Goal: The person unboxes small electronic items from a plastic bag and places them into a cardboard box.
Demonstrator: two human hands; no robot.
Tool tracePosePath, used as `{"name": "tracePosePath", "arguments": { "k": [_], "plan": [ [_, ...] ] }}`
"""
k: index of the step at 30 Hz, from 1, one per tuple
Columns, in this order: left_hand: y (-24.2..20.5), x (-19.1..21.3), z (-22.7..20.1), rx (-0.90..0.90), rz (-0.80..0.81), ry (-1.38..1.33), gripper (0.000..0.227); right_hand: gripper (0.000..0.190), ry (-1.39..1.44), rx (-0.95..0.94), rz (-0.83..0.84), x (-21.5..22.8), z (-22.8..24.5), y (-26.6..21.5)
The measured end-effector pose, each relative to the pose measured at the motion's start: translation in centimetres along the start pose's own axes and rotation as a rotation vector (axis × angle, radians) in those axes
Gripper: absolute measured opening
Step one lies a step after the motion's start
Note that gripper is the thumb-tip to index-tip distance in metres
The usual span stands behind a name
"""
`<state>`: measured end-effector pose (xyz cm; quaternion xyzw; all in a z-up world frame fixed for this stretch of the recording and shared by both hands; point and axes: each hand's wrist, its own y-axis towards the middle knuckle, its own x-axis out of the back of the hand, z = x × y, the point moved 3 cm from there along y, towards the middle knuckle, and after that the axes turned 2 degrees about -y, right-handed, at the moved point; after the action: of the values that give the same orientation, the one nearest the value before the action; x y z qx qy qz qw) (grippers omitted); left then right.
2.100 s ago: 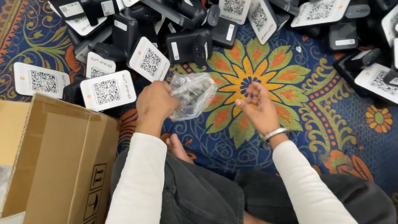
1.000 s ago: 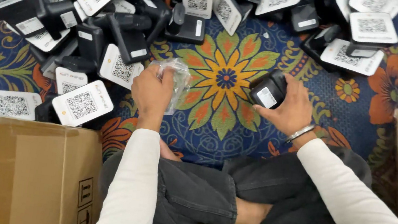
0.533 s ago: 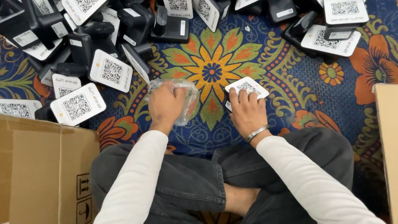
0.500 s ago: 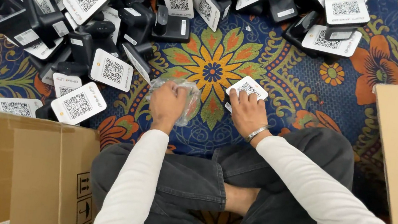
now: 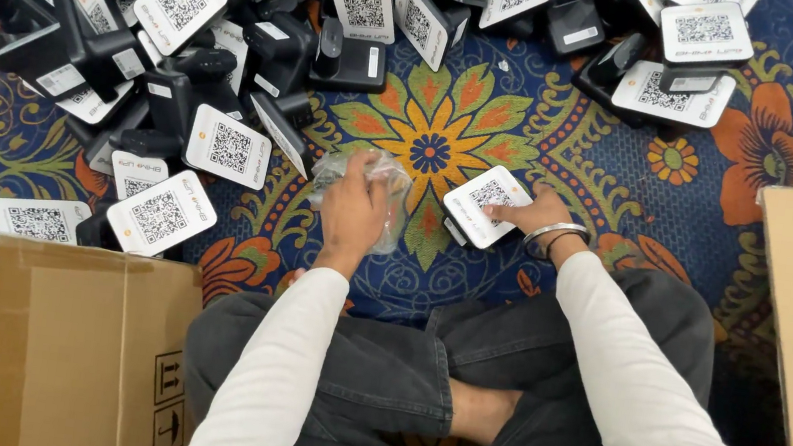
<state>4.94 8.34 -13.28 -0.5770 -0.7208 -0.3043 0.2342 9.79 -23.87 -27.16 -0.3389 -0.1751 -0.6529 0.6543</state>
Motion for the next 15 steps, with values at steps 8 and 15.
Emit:
{"name": "tracePosePath", "arguments": {
  "k": [8, 15],
  "plan": [
    [0.1, 0.1, 0.0, -0.237, -0.116, -0.047, 0.024, 0.071, 0.313, -0.372, 0.437, -0.2, 5.8, -4.7],
    [0.7, 1.4, -0.8, 0.114, -0.033, -0.023, 0.049, 0.046, 1.086, -0.256, 0.543, 2.4, 8.2, -10.0]
  ]
}}
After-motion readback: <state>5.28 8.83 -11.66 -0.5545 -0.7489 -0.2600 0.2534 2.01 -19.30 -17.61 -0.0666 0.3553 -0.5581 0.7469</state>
